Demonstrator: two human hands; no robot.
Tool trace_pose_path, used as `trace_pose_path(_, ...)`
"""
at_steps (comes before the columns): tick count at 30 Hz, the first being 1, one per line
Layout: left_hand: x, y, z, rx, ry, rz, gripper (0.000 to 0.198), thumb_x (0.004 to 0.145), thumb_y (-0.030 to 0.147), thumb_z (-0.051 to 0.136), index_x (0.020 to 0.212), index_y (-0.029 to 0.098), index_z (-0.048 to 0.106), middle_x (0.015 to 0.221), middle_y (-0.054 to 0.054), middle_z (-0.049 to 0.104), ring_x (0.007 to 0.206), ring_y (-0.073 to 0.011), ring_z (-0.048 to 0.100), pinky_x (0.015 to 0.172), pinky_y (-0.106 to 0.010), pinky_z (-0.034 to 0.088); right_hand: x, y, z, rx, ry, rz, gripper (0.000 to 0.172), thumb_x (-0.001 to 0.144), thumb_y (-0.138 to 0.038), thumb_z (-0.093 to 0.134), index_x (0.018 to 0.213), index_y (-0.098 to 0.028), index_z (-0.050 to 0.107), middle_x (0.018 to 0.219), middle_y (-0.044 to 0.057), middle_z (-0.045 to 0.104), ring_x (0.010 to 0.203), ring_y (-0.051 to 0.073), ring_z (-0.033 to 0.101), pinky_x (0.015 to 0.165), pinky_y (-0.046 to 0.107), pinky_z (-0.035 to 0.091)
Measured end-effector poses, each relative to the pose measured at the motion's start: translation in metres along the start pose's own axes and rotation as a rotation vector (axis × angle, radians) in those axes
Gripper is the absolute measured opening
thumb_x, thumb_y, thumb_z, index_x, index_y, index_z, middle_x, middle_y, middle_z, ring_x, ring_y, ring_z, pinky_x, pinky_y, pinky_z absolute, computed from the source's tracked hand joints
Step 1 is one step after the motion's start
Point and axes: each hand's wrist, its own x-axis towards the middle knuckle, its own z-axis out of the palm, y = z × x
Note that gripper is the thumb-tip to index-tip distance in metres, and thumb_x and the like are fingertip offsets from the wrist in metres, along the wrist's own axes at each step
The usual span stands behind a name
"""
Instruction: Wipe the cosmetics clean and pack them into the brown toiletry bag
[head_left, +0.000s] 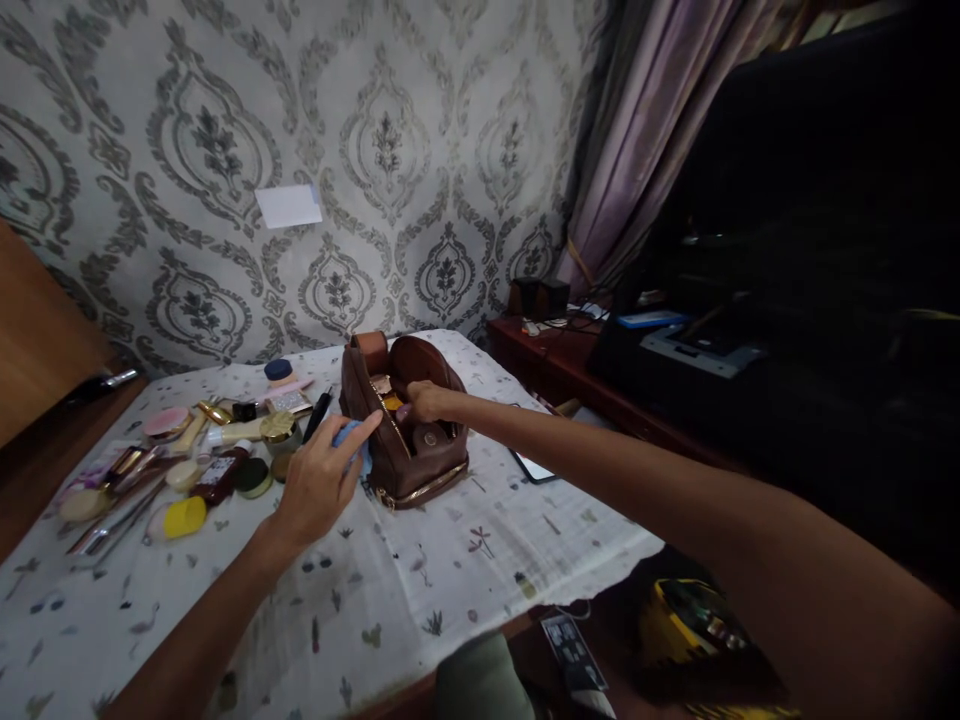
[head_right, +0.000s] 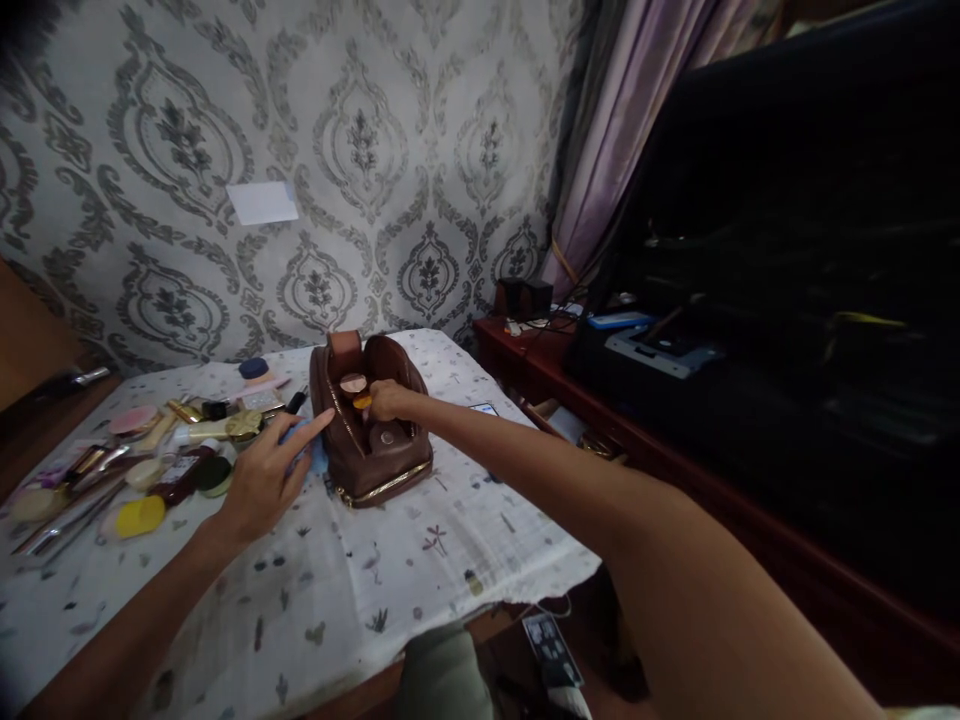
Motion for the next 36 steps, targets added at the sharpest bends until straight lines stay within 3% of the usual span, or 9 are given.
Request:
trace_pose_path(9, -0.002, -0.001, 0.001, -0.035, -0.015, -0.021, 0.050, 0.096, 0.018, 0.039, 0.145, 0.026, 0.049, 0.098, -0.007, 0.054, 0.090, -0.0185, 0.059, 0.077, -0.026, 0.049, 0.000, 0.000, 0.012, -0.001, -0.041, 0.011, 0.044, 0.081, -0.029, 0.074, 0.121, -0.012, 0.071, 0.109, 0.012, 0.075, 0.099, 0.026, 0.072, 0.068, 0.019, 0.052)
trace_pose_path(16, -0.002, 0.001, 0.001, 0.000, -0.005, -0.009, 0.047, 0.098, 0.020, 0.038, 0.143, 0.025, 0.050, 0.095, -0.006, 0.055, 0.087, -0.0172, 0.060, 0.073, -0.024, 0.048, -0.002, 0.000, 0.018, -0.003, -0.028, 0.015, 0.036, 0.083, -0.029, 0.072, 0.114, -0.010, 0.073, 0.109, 0.014, 0.075, 0.098, 0.027, 0.073, 0.066, 0.019, 0.051)
trace_pose_path(20, -0.002, 0.000, 0.000, 0.025, -0.026, -0.009, 0.047, 0.098, 0.019, 0.038, 0.144, 0.025, 0.048, 0.096, -0.006, 0.056, 0.088, -0.0180, 0.060, 0.072, -0.024, 0.048, -0.006, -0.003, 0.007, -0.027, 0.000, -0.040, 0.036, 0.084, -0.031, 0.073, 0.114, -0.011, 0.072, 0.109, 0.013, 0.075, 0.101, 0.026, 0.072, 0.068, 0.019, 0.051)
trace_pose_path(23, -0.003, -0.002, -0.002, 0.041, -0.042, 0.014, 0.049, 0.098, 0.019, 0.038, 0.145, 0.024, 0.046, 0.099, -0.007, 0.056, 0.093, -0.0197, 0.059, 0.075, -0.026, 0.049, -0.020, -0.004, -0.006, -0.047, 0.029, -0.108, 0.033, 0.093, -0.035, 0.062, 0.111, -0.010, 0.072, 0.114, 0.017, 0.073, 0.108, 0.027, 0.069, 0.074, 0.022, 0.051)
trace_pose_path(26, -0.006, -0.005, -0.003, 0.048, -0.046, 0.020, 0.051, 0.097, 0.017, 0.039, 0.147, 0.026, 0.045, 0.101, -0.008, 0.055, 0.095, -0.0204, 0.059, 0.076, -0.027, 0.049, -0.054, 0.001, -0.007, -0.090, 0.034, -0.226, 0.027, 0.098, -0.030, 0.052, 0.100, -0.013, 0.073, 0.105, 0.015, 0.075, 0.105, 0.027, 0.070, 0.080, 0.026, 0.051)
trace_pose_path(28, -0.008, -0.007, -0.003, 0.039, -0.051, 0.020, 0.052, 0.096, 0.016, 0.040, 0.147, 0.027, 0.044, 0.100, -0.007, 0.055, 0.095, -0.0205, 0.059, 0.076, -0.026, 0.049, -0.084, 0.011, 0.004, -0.212, 0.092, -0.404, 0.022, 0.097, -0.023, 0.052, 0.099, -0.014, 0.072, 0.099, 0.015, 0.075, 0.097, 0.027, 0.072, 0.081, 0.030, 0.053)
trace_pose_path(31, -0.010, -0.009, -0.002, 0.008, -0.068, 0.007, 0.054, 0.095, 0.016, 0.039, 0.147, 0.027, 0.043, 0.099, -0.007, 0.055, 0.092, -0.0196, 0.059, 0.075, -0.026, 0.049, -0.121, 0.031, 0.035, -0.337, 0.295, -0.549, 0.019, 0.093, -0.016, 0.056, 0.106, -0.012, 0.068, 0.104, 0.015, 0.073, 0.099, 0.027, 0.070, 0.086, 0.036, 0.055)
trace_pose_path(36, -0.010, -0.005, 0.003, -0.012, -0.097, -0.043, 0.057, 0.095, 0.017, 0.039, 0.150, 0.030, 0.038, 0.100, -0.006, 0.056, 0.091, -0.0193, 0.060, 0.075, -0.027, 0.051, -0.139, 0.054, 0.080, -0.396, 0.517, -0.611, 0.054, 0.085, -0.017, 0.065, 0.135, -0.001, 0.051, 0.137, 0.025, 0.058, 0.129, 0.036, 0.054, 0.105, 0.047, 0.050)
